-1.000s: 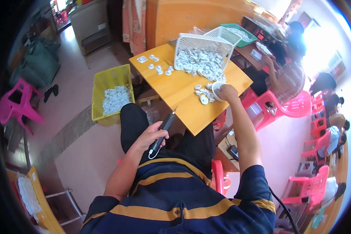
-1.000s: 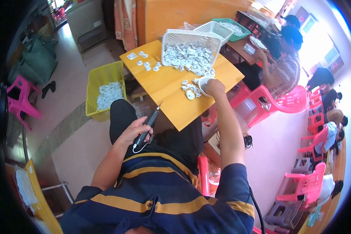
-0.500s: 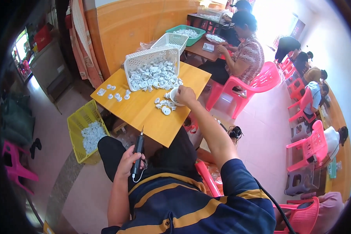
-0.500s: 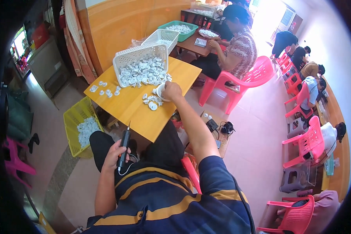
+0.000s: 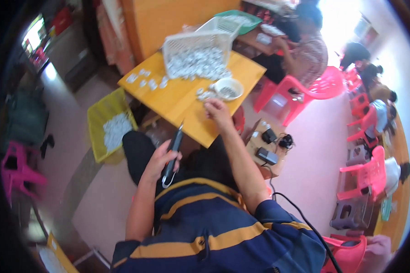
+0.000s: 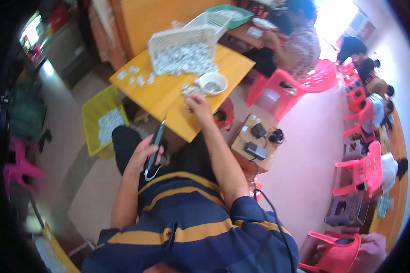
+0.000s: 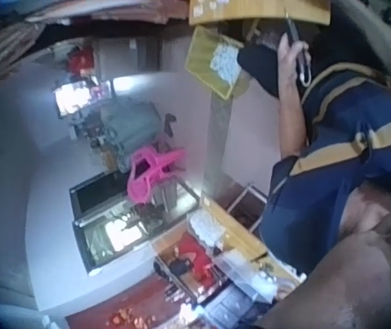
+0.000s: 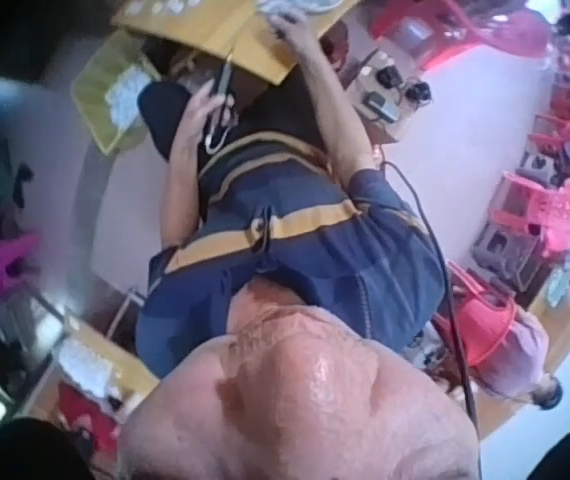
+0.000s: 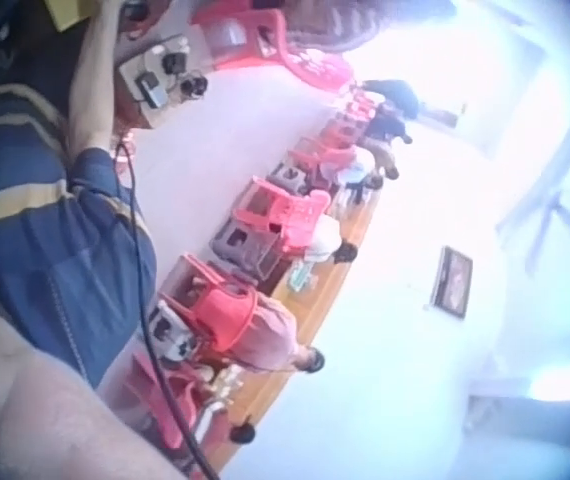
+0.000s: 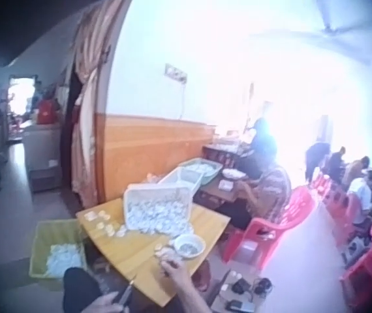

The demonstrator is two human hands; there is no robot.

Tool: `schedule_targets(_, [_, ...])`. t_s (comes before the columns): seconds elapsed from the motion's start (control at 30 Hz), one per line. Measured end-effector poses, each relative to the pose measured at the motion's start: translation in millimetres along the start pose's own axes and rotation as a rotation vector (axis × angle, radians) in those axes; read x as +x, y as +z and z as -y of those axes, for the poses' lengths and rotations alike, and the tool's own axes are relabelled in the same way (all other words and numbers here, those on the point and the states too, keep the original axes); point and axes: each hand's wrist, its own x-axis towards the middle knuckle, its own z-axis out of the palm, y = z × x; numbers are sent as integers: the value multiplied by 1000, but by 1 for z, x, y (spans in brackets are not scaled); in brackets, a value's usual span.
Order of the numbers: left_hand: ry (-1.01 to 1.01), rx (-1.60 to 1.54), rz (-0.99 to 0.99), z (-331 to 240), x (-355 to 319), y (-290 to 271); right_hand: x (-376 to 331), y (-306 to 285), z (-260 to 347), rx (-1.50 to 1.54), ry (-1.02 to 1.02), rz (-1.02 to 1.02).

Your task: The person assembles plastic components by taking screws from a bowl, inserting them into the plastic pieces, fastening them with an electric screwdriver, and placing the assembled parts on the table.

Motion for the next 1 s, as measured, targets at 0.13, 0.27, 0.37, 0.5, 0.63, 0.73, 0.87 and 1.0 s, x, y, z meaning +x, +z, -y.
schedule_targets(0.13, [19, 42, 53, 0, 5, 6, -24, -7, -20, 130, 85, 33])
schedule_targets(0.27, [15, 98, 102, -1, 0, 7, -27, -6, -14, 140, 155, 130])
schedule_targets(0.37, [-11, 102, 87, -2, -3, 8, -31, -2, -12, 118, 202, 170])
schedule_targets(0.5, [-15, 139, 68, -1, -5, 8, -33, 5, -5, 122, 219, 225])
schedule_targets(0.63, [-14, 157, 72, 0, -4, 5, -33, 9, 2, 117, 239, 286])
schedule_targets(0.73, [-17, 157, 57, 2, -3, 6, -31, 8, 0, 98, 221, 326])
schedule_targets(0.87, [-52, 201, 43, 0, -2, 6, -28, 0, -3, 67, 195, 397])
schedule_targets(1.0, [-68, 253, 34, 1, -2, 8, -28, -4, 2, -49, 197, 381])
